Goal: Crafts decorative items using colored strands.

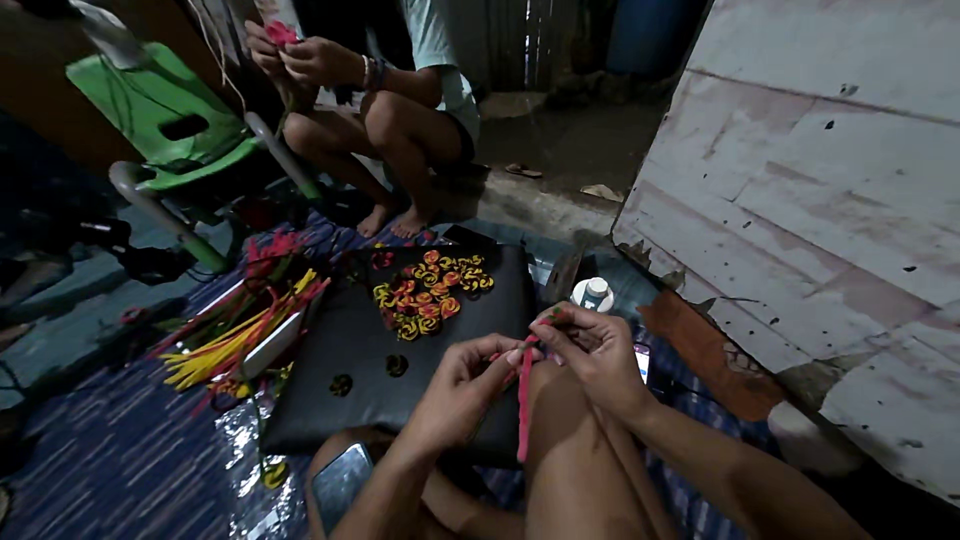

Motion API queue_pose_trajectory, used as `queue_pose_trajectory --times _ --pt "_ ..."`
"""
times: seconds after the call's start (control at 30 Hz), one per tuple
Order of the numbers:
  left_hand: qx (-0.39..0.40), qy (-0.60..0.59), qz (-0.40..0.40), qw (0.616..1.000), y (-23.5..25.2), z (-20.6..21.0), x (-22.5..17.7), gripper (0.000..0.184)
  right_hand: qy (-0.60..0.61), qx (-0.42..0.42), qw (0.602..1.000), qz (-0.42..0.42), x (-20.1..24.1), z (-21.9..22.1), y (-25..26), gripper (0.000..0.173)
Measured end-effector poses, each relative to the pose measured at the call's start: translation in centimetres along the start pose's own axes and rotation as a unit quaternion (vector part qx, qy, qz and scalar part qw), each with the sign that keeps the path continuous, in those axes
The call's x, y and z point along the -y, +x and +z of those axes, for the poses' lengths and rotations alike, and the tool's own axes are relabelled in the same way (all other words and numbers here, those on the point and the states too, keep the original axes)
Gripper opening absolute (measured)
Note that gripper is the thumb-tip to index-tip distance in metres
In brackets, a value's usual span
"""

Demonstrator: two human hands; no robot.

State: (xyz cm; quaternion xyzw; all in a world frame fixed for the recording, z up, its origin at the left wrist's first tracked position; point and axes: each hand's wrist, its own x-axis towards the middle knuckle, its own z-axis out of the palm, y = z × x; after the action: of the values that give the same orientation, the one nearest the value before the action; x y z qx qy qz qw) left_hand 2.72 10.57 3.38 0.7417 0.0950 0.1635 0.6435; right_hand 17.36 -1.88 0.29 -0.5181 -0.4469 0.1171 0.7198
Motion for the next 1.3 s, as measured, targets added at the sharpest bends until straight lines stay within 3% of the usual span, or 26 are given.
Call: queue_pose_trajectory --times 0.07,0.13,0.2,0.27,0.47,0.57,0.67,0.77,0.83,0.87,0.9,0.97,1.07,1.23,1.3 --pt "0.002 -0.036 0.015 0.999 -0.2 0.1 0.3 0.017 0.026 -0.004 0.999 0.027 0.4 0.0 -0.1 0.007" --pt "-0.065 0.127 0.156 0.977 -0.3 0.7 1.4 0.017 0.061 -0.019 0.995 0.079 0.7 0.1 -0.2 0.005" --pt "-0.156 0.324 0.283 0.889 0.0 0.9 2.1 0.018 0.091 -0.032 0.988 0.117 0.8 0.2 -0.2 0.009" --pt "-0.192 0.415 0.359 0.814 0.0 0.8 2.3 0.016 0.113 -0.038 0.983 0.137 1.2 0.5 -0.3 0.011" --pt "-0.164 0.472 0.409 0.764 -0.3 0.2 1.9 0.017 0.136 -0.046 0.973 0.181 2.3 0.6 -0.2 0.013" --pt "-0.187 0.398 0.416 0.796 -0.2 0.2 2.2 0.014 0.137 -0.038 0.976 0.168 2.2 0.8 -0.4 0.012" --pt "-0.212 0.173 0.327 0.904 -0.2 1.7 2.7 0.015 0.133 -0.031 0.986 0.098 1.7 1.0 -0.7 0.011" --pt "-0.215 -0.081 0.082 0.97 -0.6 3.5 1.7 0.019 0.084 -0.011 0.996 0.007 0.8 1.1 -0.8 0.009" --pt "-0.157 -0.198 -0.077 0.964 -0.4 3.4 0.9 0.03 0.051 -0.006 0.998 -0.027 0.4 0.9 -0.8 0.01" --pt "-0.15 -0.207 -0.094 0.962 -0.4 3.3 0.9 0.029 0.047 -0.012 0.998 -0.026 0.3 0.8 -0.8 0.009" --pt "-0.169 -0.182 -0.067 0.966 -0.4 3.4 1.0 0.023 0.047 -0.021 0.999 -0.016 0.3 0.7 -0.8 0.009" --pt "-0.231 -0.067 0.066 0.968 -0.5 3.4 1.7 0.002 0.062 -0.04 0.997 0.018 0.4 0.6 -0.9 0.009" --pt "-0.263 0.062 0.202 0.941 -0.1 2.9 2.5 0.013 0.094 -0.036 0.99 0.094 0.7 0.4 -0.9 0.012" --pt "-0.256 0.061 0.178 0.948 -0.2 2.7 2.5 0.011 0.087 0.0 0.99 0.111 0.5 0.6 -1.2 0.01" --pt "-0.267 0.116 0.221 0.931 -0.4 2.7 2.9 0.015 0.065 -0.001 0.994 0.091 0.3 0.7 -1.2 0.007"
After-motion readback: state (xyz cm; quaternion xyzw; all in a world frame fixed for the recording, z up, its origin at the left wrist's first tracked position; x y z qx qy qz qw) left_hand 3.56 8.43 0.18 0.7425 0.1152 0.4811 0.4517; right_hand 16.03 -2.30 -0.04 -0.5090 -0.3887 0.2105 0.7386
